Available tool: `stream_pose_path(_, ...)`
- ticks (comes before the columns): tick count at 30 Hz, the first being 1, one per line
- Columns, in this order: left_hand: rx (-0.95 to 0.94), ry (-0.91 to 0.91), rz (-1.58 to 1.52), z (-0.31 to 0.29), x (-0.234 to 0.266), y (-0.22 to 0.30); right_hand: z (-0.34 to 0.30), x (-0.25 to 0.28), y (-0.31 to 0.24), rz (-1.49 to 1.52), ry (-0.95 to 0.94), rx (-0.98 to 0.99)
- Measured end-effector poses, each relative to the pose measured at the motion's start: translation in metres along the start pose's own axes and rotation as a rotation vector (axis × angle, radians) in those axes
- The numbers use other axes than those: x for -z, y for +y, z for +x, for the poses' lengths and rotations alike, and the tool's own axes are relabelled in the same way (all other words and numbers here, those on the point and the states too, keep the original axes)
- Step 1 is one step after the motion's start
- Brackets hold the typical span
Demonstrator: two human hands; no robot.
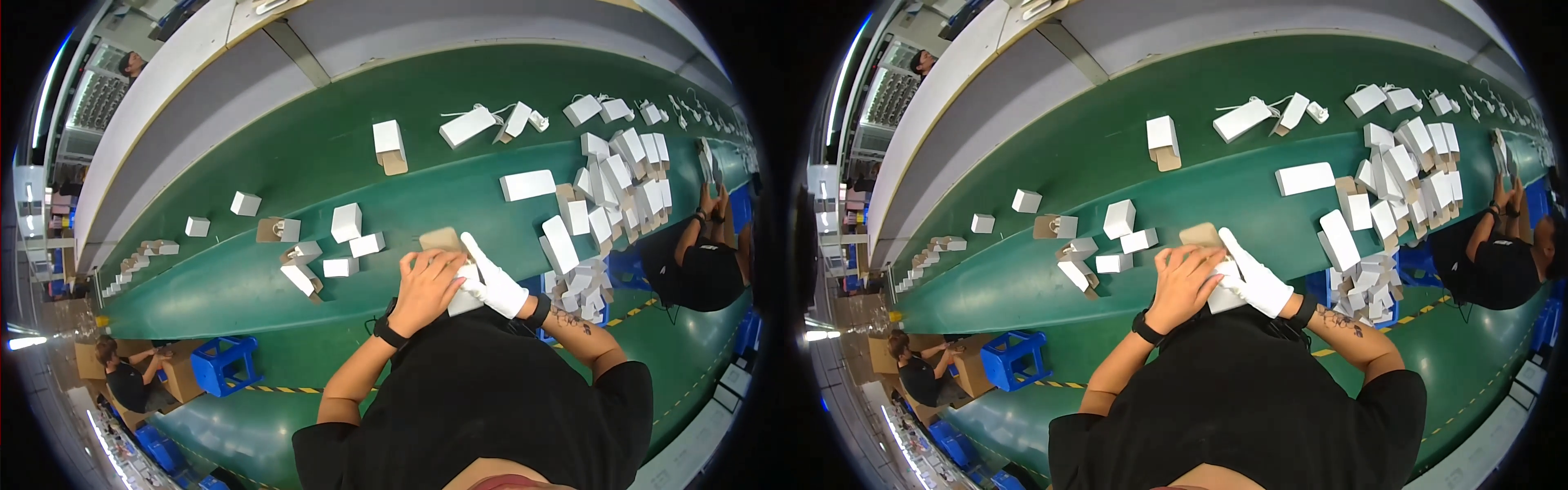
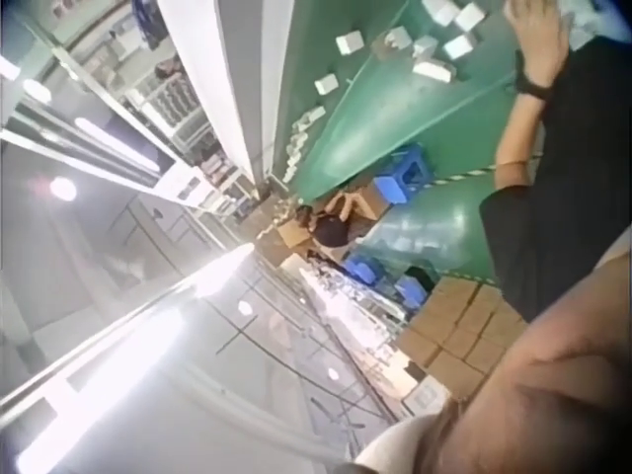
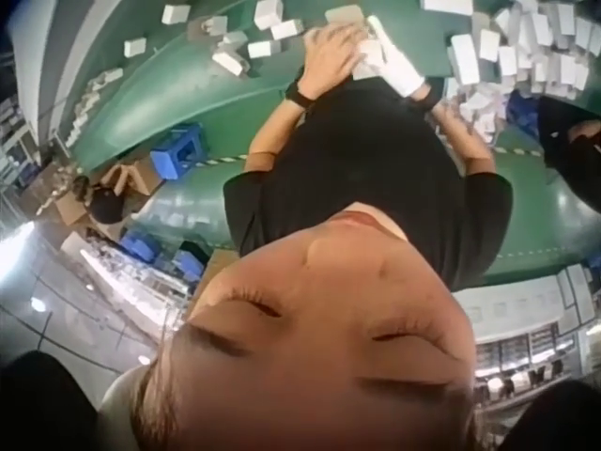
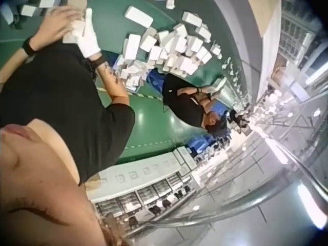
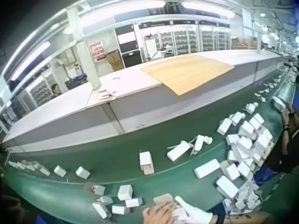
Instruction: The person picks up a power adapter and a box, places the adapter inside, and closes the box lid before setting it on the conveyor belt. This process is repeated for several power adapters and boxes.
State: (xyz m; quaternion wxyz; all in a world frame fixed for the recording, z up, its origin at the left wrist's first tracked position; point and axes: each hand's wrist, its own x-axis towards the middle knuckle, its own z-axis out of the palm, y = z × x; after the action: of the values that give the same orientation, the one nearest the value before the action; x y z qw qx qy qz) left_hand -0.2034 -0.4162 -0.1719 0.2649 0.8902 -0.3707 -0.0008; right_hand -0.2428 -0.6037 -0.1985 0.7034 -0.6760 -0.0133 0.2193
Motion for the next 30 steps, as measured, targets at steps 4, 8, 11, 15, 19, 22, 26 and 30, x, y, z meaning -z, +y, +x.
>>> stream_pose_path(4, 0.007, -0.072, -0.085, -0.009, -0.014, 0.005, -0.004, 0.003, 0.016, -0.178, 0.015, 0.037)
stream_pose_path(8, 0.283, 0.104, -0.223, -0.021, -0.017, 0.003, -0.009, 0.004, 0.010, -0.138, 0.007, -0.046)
stream_pose_path(11, 0.441, 0.132, -0.519, -0.031, -0.023, 0.000, -0.008, 0.003, 0.012, -0.102, -0.011, -0.094)
stream_pose_path(15, 0.467, -0.055, -0.980, -0.033, -0.030, -0.003, -0.009, 0.005, 0.024, -0.115, -0.040, -0.106)
stream_pose_path(19, 0.454, -0.199, -0.952, -0.029, -0.030, -0.012, -0.009, 0.012, 0.030, -0.190, -0.084, -0.102)
stream_pose_path(22, 0.471, -0.263, -0.926, -0.027, -0.034, -0.016, -0.004, 0.016, 0.036, -0.249, -0.097, -0.102)
stream_pose_path(26, 0.242, -0.164, -0.770, -0.027, -0.043, -0.015, 0.016, 0.021, 0.036, 0.324, 0.036, 0.043)
stream_pose_path(30, 0.278, 0.008, -0.672, -0.031, -0.049, -0.015, 0.016, 0.038, 0.025, -0.160, -0.149, -0.018)
